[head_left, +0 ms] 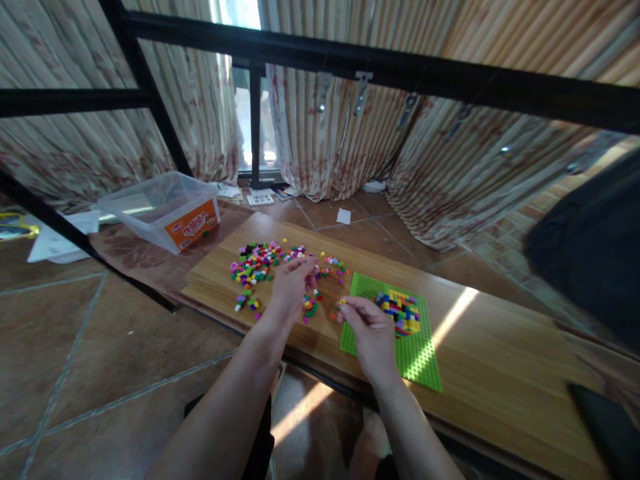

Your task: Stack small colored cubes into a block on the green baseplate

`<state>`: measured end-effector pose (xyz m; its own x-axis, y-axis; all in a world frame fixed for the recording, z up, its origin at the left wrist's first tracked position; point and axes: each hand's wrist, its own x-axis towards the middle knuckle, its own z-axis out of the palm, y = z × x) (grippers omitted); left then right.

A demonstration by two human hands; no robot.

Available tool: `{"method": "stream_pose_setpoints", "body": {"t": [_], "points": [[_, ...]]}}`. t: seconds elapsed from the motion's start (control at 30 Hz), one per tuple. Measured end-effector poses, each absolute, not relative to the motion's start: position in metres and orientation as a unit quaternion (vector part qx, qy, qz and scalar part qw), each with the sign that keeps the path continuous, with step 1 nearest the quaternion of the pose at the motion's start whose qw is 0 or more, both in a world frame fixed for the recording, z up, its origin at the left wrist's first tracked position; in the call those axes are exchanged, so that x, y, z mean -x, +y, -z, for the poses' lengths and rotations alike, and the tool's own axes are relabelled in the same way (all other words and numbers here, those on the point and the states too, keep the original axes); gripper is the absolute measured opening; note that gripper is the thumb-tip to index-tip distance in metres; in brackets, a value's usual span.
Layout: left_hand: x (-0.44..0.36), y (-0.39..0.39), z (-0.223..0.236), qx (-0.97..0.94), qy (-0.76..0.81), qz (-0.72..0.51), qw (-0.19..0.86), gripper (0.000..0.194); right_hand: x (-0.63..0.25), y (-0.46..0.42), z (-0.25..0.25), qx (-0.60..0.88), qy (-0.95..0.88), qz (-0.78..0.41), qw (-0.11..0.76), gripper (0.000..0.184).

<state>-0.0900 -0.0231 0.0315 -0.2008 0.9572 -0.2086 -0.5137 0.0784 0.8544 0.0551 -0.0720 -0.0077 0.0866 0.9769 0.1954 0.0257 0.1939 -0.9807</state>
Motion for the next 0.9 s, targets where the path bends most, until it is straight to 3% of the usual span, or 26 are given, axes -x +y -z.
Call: {"method": "stream_pose_setpoints", "body": {"t": [0.23, 0.53, 0.9], "points": [[0.062, -0.027, -0.026, -0.365, 0.464, -0.553, 0.588, 0.016, -0.075, -0.079, -0.008, 0.394, -0.466, -0.501, 0.614, 0.014], [0.037, -0.026, -0.016, -0.466, 0.469, -0.499, 0.56, 0.012, -0.16, -0.078, -0.019, 0.459, -0.443, -0.356, 0.683, 0.016], [0.01, -0.028, -0.002, -0.538, 0.466, -0.45, 0.54, 0.01, -0.168, -0.086, -0.013, 0.598, -0.635, -0.136, 0.47, 0.015]]}}
